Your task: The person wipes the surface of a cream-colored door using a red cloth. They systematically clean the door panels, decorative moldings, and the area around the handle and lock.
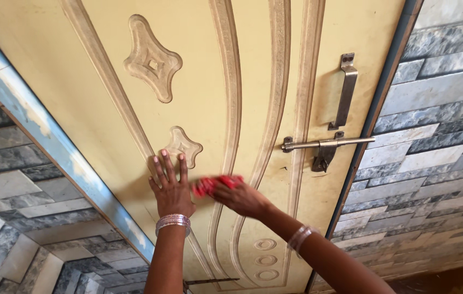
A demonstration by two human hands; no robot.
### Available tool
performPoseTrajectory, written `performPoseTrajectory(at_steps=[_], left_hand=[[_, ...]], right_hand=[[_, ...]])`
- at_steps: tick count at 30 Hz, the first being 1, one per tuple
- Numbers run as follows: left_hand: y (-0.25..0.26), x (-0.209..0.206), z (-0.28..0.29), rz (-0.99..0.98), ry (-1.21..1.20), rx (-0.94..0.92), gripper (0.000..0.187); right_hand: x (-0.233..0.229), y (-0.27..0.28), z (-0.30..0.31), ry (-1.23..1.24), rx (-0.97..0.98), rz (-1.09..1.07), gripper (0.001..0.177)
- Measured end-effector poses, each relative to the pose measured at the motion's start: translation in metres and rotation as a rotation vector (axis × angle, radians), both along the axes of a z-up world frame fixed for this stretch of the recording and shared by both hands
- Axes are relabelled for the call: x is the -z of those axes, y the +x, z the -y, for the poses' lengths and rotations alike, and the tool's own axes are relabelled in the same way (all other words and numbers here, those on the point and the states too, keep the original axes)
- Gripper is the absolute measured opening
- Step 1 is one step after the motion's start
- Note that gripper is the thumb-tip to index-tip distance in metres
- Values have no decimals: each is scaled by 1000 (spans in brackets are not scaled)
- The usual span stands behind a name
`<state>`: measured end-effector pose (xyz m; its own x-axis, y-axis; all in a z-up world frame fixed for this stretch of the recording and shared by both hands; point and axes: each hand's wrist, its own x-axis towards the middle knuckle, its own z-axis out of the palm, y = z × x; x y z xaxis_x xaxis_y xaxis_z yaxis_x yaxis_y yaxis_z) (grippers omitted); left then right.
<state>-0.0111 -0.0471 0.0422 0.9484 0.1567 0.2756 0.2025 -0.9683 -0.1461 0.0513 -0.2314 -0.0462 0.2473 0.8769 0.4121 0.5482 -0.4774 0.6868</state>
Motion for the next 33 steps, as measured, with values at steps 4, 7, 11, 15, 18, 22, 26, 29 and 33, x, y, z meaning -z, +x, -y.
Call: performPoseTrajectory(at_steps=[4,7,11,15,18,22,26,29,33], left_hand=[[-4,-5,3,-45,-2,-28,134],[-6,-1,9,-4,-37,-29,132],[1,5,16,58,-73,-45,131],[1,8,17,54,-110,-52,132],[1,10,20,84,-166,-44,132],[4,27,41,130,-273,-19,133],[-4,57,62,72,-189,87,131],[-11,66,64,46,-178,120,129],[-18,57,46,-35,-181,184,127]], right_hand=[[6,-6,46,198,-110,-247,44],[-50,-5,65,352,381,-758,55],[-154,-4,85,788,54,-109,53],[-188,-13,83,938,73,80,69],[-145,-7,65,908,132,74,73],[-42,-10,42,783,352,-13,84],[51,-34,33,686,388,-325,86],[75,-36,34,643,411,-356,87],[39,-24,58,502,233,-185,87]])
